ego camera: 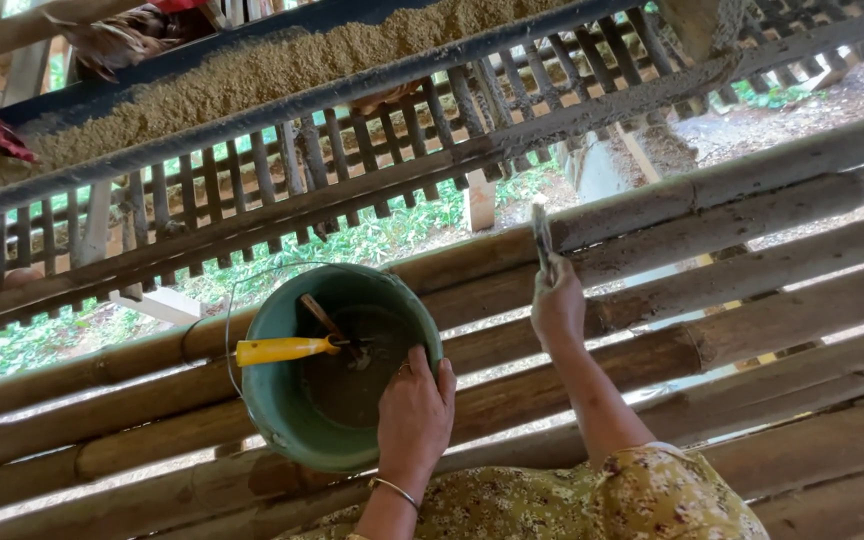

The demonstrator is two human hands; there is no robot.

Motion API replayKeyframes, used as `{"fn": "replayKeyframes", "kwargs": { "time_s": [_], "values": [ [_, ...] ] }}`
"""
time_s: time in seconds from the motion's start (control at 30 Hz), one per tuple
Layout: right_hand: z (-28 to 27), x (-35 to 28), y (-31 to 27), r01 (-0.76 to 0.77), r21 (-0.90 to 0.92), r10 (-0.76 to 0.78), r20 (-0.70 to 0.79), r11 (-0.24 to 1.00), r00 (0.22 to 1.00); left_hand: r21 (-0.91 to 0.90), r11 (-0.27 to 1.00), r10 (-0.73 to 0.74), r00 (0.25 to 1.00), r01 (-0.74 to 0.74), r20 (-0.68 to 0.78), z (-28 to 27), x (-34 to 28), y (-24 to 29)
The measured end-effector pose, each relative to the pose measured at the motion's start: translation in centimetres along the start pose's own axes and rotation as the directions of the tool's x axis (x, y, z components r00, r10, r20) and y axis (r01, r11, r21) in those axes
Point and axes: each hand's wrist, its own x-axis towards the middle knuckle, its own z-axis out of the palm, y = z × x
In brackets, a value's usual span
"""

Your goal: The person dips a brush into a bucket of dark liquid and applies it to the bamboo slats and joints of a structure, moving the brush along the surfaces.

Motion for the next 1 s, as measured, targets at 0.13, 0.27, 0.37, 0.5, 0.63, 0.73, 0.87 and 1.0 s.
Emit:
{"fn": "replayKeyframes", "kwargs": {
  "time_s": [0.13,0.27,0.37,0.5,0.63,0.73,0.87,1.0],
  "values": [
    [2.1,-1.6,0.9,0.023,-0.233,0.021,0.186,0.972,0.982,-0.015,0.999,0.03,0.999,-0.031,-0.03,0.5,0.1,-0.4],
    [1.0,-3.3,-2.1,0.008,-0.128,0.024,0.248,0.992,0.968,-0.002,1.0,0.025,1.0,-0.025,-0.01,0.2,0.1,-0.3],
    [0.9,-0.6,0.3,0.032,-0.224,0.001,0.147,0.974,0.989,-0.014,0.999,0.032,0.999,-0.032,-0.013,0.0,0.1,-0.2],
    [4.1,0.3,5.2,0.148,-0.391,-0.048,0.256,0.908,0.966,-0.037,0.997,0.063,0.996,-0.065,-0.06,0.7,0.2,-0.7],
    [2.9,-4.6,-0.2,0.094,-0.244,0.034,0.473,0.965,0.88,-0.057,0.996,0.063,0.997,-0.066,-0.048,0.8,0.7,-1.0],
    [1.6,-2.3,3.0,0.109,-0.459,-0.022,0.19,0.882,0.982,-0.069,0.991,0.106,0.99,-0.113,-0.088,1.4,0.2,-1.6],
    [0.0,-4.8,4.0,0.191,-0.679,-0.1,0.172,0.708,0.98,-0.005,0.995,0.101,0.982,-0.103,-0.157,2.6,0.6,-2.0],
    [0.9,-9.0,4.7,0.32,-0.66,-0.027,0.414,0.68,0.91,-0.009,0.991,0.128,0.972,-0.132,-0.2,3.5,0.6,-2.6]
  ]
}}
